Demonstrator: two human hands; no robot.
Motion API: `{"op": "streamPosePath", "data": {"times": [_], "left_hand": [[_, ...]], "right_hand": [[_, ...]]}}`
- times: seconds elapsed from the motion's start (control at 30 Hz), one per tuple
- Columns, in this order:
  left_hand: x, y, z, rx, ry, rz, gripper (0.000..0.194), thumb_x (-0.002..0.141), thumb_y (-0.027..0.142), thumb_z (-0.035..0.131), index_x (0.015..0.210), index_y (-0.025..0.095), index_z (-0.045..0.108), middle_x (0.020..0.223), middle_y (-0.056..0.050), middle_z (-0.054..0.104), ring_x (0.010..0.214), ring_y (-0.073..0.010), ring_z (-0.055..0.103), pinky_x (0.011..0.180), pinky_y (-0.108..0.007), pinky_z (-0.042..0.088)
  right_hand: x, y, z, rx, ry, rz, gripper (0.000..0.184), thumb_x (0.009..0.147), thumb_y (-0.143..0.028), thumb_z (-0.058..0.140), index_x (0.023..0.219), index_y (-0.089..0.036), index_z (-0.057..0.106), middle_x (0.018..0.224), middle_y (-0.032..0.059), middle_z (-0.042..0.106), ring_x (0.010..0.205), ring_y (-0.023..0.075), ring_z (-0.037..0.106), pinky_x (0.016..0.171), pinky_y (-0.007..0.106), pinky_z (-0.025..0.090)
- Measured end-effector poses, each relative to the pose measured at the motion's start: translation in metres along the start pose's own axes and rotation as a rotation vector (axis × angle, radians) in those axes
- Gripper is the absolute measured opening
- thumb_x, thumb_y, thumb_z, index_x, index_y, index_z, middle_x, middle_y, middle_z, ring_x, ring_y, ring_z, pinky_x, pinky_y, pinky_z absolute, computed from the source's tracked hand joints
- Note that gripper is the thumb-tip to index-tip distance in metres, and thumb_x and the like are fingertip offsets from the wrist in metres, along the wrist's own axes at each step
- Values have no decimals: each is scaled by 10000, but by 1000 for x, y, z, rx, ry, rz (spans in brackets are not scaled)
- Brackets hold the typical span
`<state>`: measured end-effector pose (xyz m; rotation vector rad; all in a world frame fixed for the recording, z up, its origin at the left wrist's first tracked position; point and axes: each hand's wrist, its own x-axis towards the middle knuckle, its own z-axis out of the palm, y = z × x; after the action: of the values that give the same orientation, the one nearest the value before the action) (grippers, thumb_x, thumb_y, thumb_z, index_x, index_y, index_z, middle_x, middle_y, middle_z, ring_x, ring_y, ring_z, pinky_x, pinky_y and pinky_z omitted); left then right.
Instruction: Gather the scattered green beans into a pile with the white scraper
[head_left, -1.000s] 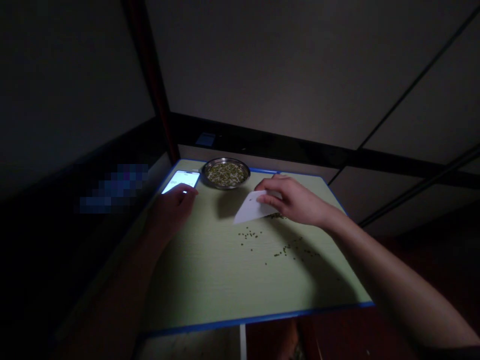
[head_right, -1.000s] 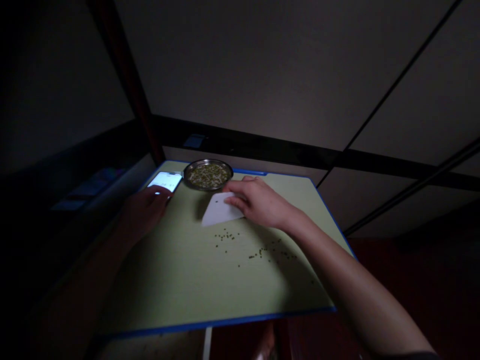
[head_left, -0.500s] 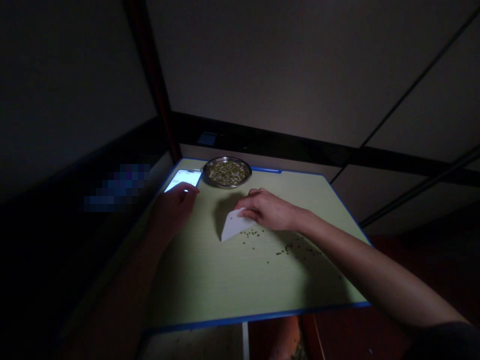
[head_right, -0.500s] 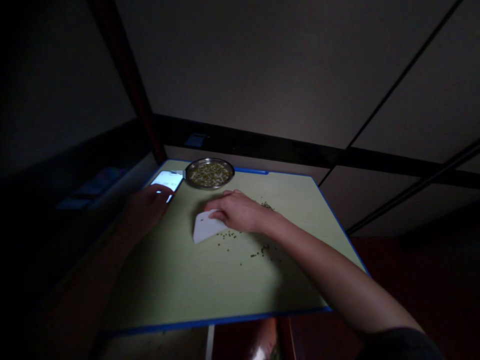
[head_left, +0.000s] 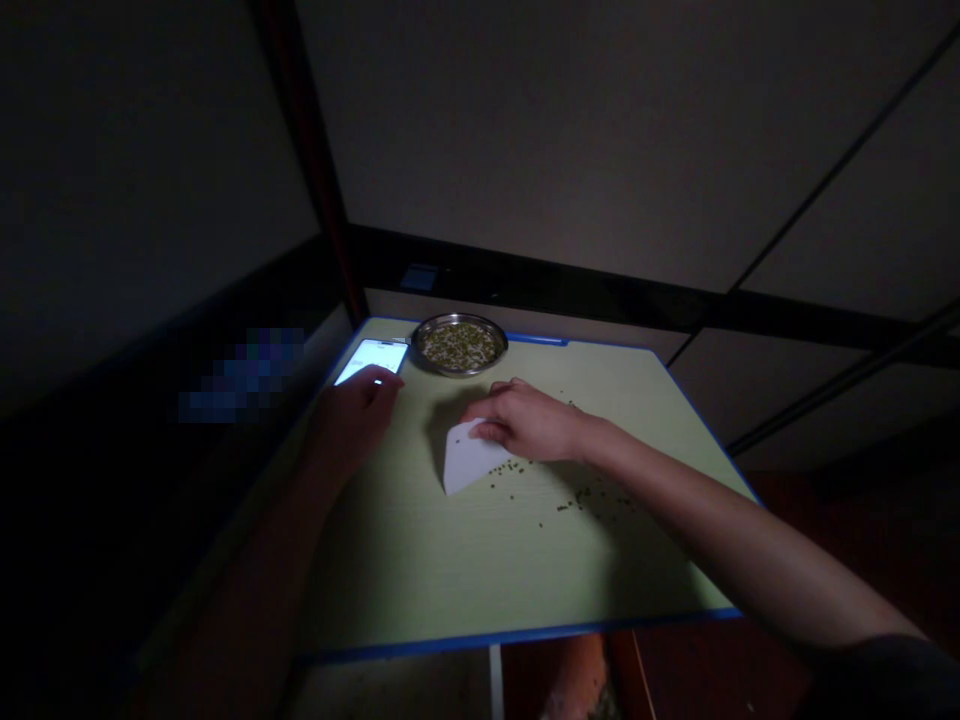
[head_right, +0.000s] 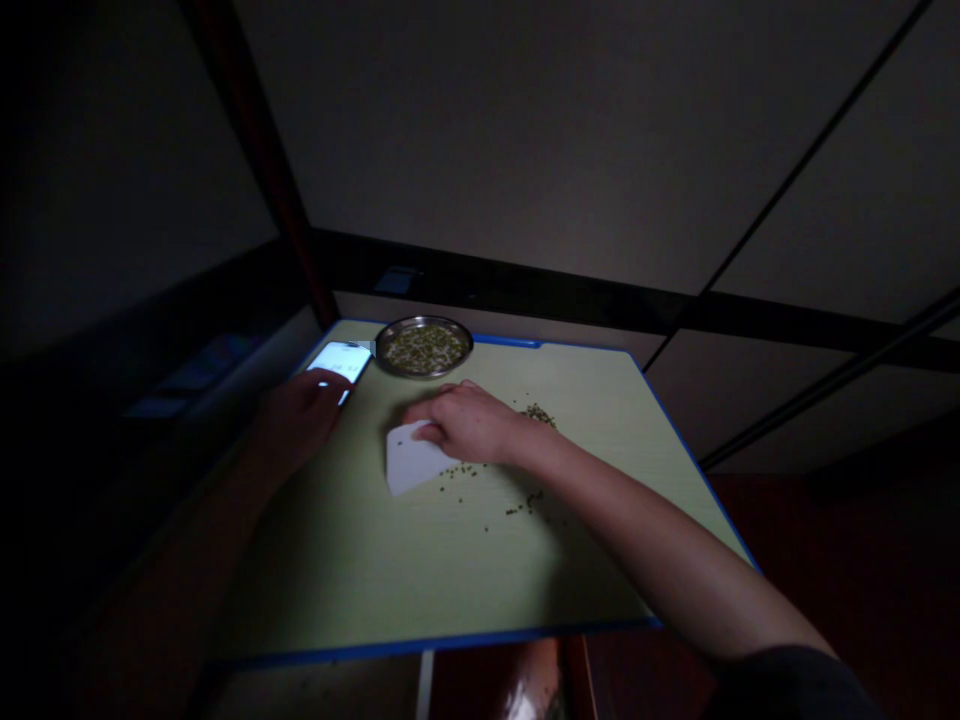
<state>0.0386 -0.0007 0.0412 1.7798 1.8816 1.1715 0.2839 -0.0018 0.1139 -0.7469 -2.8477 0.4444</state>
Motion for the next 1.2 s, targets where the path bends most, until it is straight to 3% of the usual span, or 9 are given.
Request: {"op": "streamPosePath", "data": {"times": [0.33, 0.73, 1.2], "left_hand": [[1, -5, 2, -17, -14, 4, 331, 847, 470, 449, 885, 216, 658, 570, 18, 581, 549, -144, 527, 514, -243, 332], [1, -5, 1, -5, -29, 12, 328, 854, 465, 443, 882, 216, 654, 583, 13, 580, 535, -140, 520, 499, -251, 326], [4, -9, 2, 53, -40, 1, 361, 870, 503, 427, 891, 228, 661, 588, 7, 600, 550, -156, 545, 517, -261, 339]], "right_hand": [[-13, 4, -3, 31, -102, -33, 208, 924, -190, 480, 1023, -222, 660, 888, -1, 690, 881, 154, 575, 833, 297, 377], [-47, 6, -17, 140, -205, 93, 212, 908, -182, 519, 1014, -235, 695, 924, 5, 702, 909, 153, 595, 887, 317, 378], [-107, 25, -22, 305, -136, 325, 221, 894, -178, 515, 1018, -195, 698, 892, 24, 686, 833, 152, 603, 726, 272, 469]]}}
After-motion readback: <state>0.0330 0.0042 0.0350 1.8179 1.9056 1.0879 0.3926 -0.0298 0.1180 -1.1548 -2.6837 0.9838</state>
